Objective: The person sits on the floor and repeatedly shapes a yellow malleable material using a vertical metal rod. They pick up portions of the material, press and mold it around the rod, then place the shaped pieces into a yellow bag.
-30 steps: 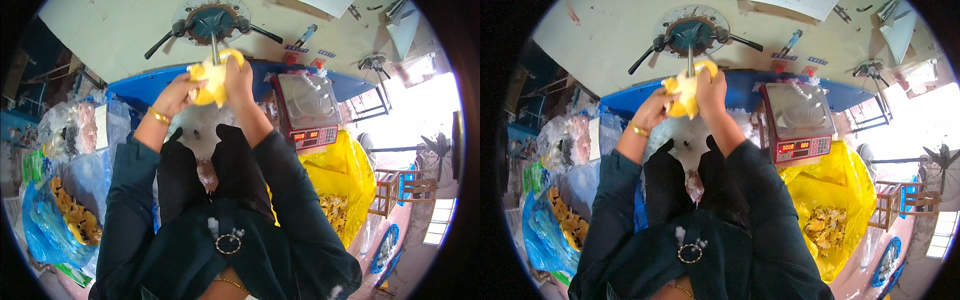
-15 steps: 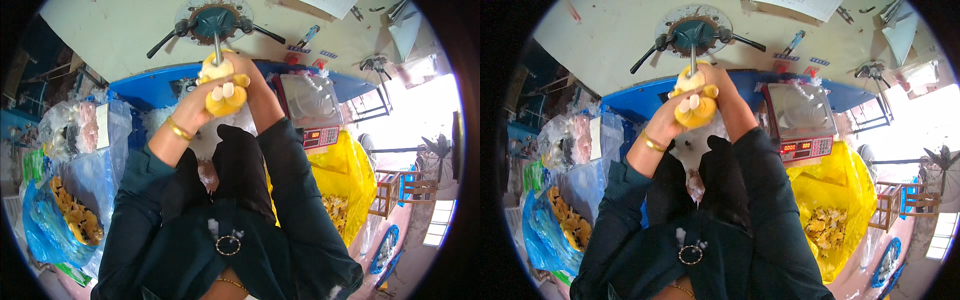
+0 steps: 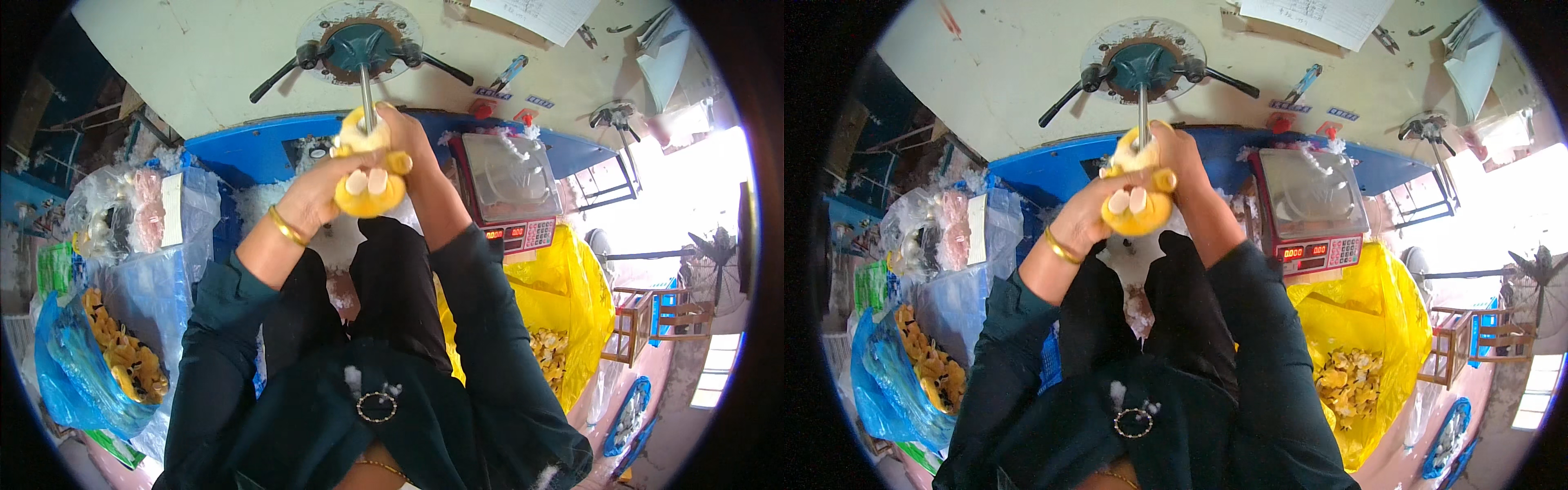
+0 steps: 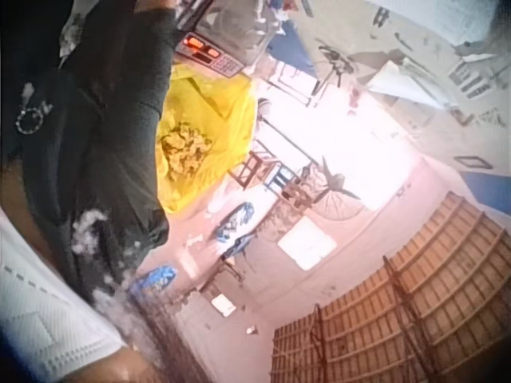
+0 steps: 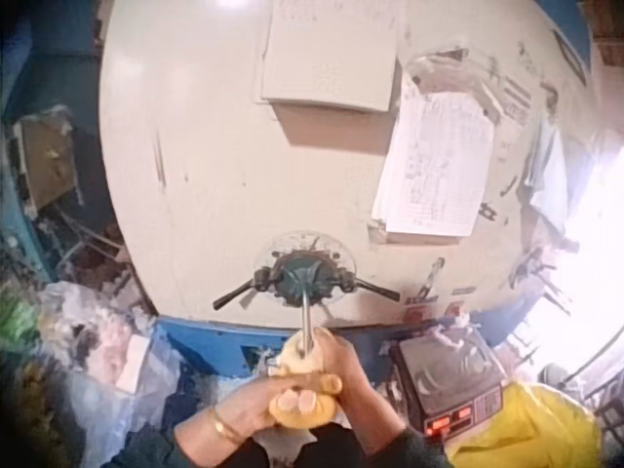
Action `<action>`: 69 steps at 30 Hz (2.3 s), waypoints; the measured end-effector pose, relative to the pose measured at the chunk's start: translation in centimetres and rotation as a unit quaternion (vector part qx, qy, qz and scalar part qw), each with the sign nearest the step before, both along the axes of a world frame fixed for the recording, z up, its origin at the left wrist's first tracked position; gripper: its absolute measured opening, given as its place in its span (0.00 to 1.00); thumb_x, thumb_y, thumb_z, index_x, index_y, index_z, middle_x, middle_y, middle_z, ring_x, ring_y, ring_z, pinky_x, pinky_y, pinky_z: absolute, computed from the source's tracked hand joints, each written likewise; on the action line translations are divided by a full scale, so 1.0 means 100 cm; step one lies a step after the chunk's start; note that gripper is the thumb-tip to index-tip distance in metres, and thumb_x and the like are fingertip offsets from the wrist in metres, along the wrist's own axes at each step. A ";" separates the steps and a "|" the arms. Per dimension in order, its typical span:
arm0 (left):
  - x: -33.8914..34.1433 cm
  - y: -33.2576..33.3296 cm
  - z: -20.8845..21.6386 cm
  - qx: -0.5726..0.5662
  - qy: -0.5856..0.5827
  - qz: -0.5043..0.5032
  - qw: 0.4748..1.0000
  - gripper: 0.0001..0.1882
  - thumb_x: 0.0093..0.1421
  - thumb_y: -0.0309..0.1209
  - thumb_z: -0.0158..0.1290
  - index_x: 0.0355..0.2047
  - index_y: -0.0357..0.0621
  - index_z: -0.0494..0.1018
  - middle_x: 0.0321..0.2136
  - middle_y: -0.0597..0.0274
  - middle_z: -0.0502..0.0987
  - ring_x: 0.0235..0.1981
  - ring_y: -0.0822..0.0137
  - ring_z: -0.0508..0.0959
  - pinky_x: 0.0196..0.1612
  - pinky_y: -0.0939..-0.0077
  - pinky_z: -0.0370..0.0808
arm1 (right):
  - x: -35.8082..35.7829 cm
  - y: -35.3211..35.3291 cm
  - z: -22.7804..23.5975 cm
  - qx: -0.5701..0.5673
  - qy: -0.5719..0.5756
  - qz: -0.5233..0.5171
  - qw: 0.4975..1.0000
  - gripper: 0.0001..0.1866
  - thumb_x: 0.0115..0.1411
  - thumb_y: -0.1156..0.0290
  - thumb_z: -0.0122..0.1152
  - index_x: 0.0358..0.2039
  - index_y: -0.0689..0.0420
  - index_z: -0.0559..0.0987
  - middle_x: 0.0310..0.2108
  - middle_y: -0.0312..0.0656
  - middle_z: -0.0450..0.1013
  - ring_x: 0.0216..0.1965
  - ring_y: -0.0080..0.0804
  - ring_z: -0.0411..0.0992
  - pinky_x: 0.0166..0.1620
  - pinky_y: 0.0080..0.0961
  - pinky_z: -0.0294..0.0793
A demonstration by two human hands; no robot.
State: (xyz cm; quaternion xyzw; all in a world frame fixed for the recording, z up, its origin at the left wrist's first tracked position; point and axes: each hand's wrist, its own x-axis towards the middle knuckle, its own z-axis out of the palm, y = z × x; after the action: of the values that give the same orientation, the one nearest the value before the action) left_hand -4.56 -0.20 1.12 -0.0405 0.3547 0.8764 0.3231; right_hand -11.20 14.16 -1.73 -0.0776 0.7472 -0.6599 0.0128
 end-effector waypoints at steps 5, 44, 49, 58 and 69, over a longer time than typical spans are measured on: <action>0.025 -0.007 0.009 -0.019 -0.060 -0.015 0.998 0.20 0.60 0.29 0.55 0.50 0.33 0.68 0.42 0.54 0.78 0.39 0.63 0.81 0.41 0.72 0.80 | 0.050 -0.007 0.034 -0.199 -0.154 0.005 0.968 0.19 0.64 0.58 0.47 0.32 0.64 0.75 0.32 0.45 0.76 0.33 0.29 0.77 0.35 0.24 0.76; 0.341 -0.360 -0.117 -0.862 -0.194 0.416 0.213 0.39 0.51 0.47 0.60 0.56 0.39 0.59 0.42 0.38 0.73 0.42 0.40 0.76 0.45 0.54 0.73 | 0.217 0.315 -0.039 0.432 -0.311 -0.046 0.845 0.30 0.57 0.49 0.60 0.53 0.57 0.70 0.42 0.44 0.72 0.28 0.33 0.74 0.26 0.24 0.72; 0.304 -0.403 -0.140 -0.871 -0.226 0.283 0.333 0.29 0.51 0.42 0.59 0.50 0.39 0.66 0.37 0.44 0.78 0.41 0.45 0.77 0.44 0.55 0.74 | 0.219 0.286 -0.053 0.431 -0.295 -0.022 0.853 0.25 0.60 0.54 0.58 0.51 0.59 0.70 0.42 0.44 0.73 0.26 0.32 0.75 0.24 0.22 0.72; 0.242 -0.406 -0.158 -0.854 0.010 0.273 0.442 0.16 0.52 0.34 0.59 0.41 0.42 0.75 0.31 0.48 0.79 0.36 0.48 0.78 0.40 0.60 0.74 | 0.218 0.229 -0.037 0.453 -0.254 0.012 0.854 0.21 0.61 0.59 0.58 0.48 0.60 0.73 0.37 0.46 0.75 0.27 0.33 0.76 0.25 0.24 0.75; 0.196 -0.342 -0.082 -0.925 0.151 0.207 0.280 0.07 0.46 0.27 0.57 0.28 0.43 0.78 0.38 0.55 0.74 0.39 0.51 0.77 0.39 0.60 0.74 | 0.166 0.097 -0.012 0.377 -0.032 0.168 0.910 0.14 0.58 0.68 0.60 0.43 0.61 0.76 0.36 0.47 0.74 0.35 0.36 0.74 0.39 0.28 0.73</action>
State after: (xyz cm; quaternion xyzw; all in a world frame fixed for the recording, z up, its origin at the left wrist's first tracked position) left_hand 15.07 -34.39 -7.04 -0.2513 0.9506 -0.0095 -0.1822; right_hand 5.38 23.87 -2.94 -0.1703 0.9153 -0.3196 0.1760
